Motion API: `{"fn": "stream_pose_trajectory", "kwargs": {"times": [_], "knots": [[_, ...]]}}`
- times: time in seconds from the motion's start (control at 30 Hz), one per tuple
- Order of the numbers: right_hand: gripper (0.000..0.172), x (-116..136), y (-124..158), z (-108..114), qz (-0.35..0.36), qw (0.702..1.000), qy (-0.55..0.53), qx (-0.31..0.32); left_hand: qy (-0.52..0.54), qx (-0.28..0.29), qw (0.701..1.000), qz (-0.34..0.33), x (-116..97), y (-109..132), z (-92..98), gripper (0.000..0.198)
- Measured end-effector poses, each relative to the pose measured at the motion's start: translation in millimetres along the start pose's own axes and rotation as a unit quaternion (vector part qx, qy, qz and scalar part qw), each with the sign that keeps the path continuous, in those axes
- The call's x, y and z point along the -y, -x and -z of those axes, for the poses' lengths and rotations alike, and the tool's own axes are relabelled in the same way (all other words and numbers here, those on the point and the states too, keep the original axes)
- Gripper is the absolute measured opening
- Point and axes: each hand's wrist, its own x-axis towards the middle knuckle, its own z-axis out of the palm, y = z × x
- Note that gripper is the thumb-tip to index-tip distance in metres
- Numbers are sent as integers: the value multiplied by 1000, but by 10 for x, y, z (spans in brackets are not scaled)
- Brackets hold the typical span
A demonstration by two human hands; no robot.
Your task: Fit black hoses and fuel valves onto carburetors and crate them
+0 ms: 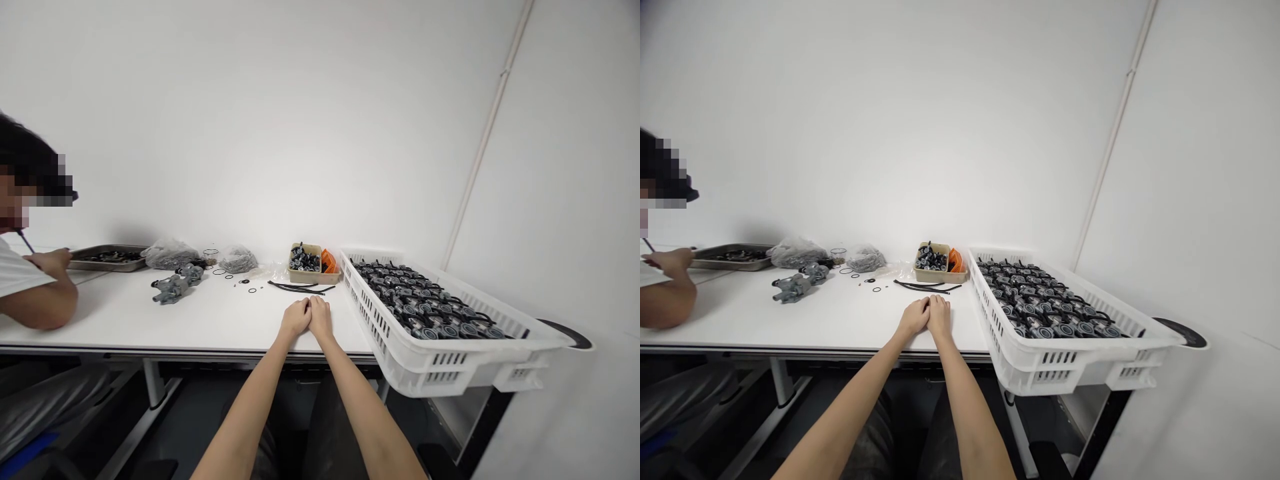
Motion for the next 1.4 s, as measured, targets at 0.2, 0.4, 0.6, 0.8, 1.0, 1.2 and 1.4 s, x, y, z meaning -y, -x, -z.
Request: {"fn": "stream_pose_trajectory", "kwargs": {"times": [0.2,0.4,0.6,0.8,1.0,1.2,1.4], "knots": [[12,8,3,12,-6,1000,-1,-3,3,3,1000,-3,-4,8,12,23],[12,8,9,22,-7,1000,-7,-6,4,9,1000,2,-37,21,43,21],[11,-4,8,3,-5,1000,-14,-15,-6,6,1000,14,-38,17,36,21],[11,-18,1,-23,4,1000,-17,-18,-15,7,1000,21,-13,-4,10,22],[11,-19,5,-31,8,999,-23,-25,-10,3,1000,23,7,-19,0,21],[10,-10,18,-11,20,999,-33,-35,14,-29,999,27,-13,26,7,22],[8,-27,37,23,9,998,-48,-50,29,-101,989,108,319,-130,340,26]]}}
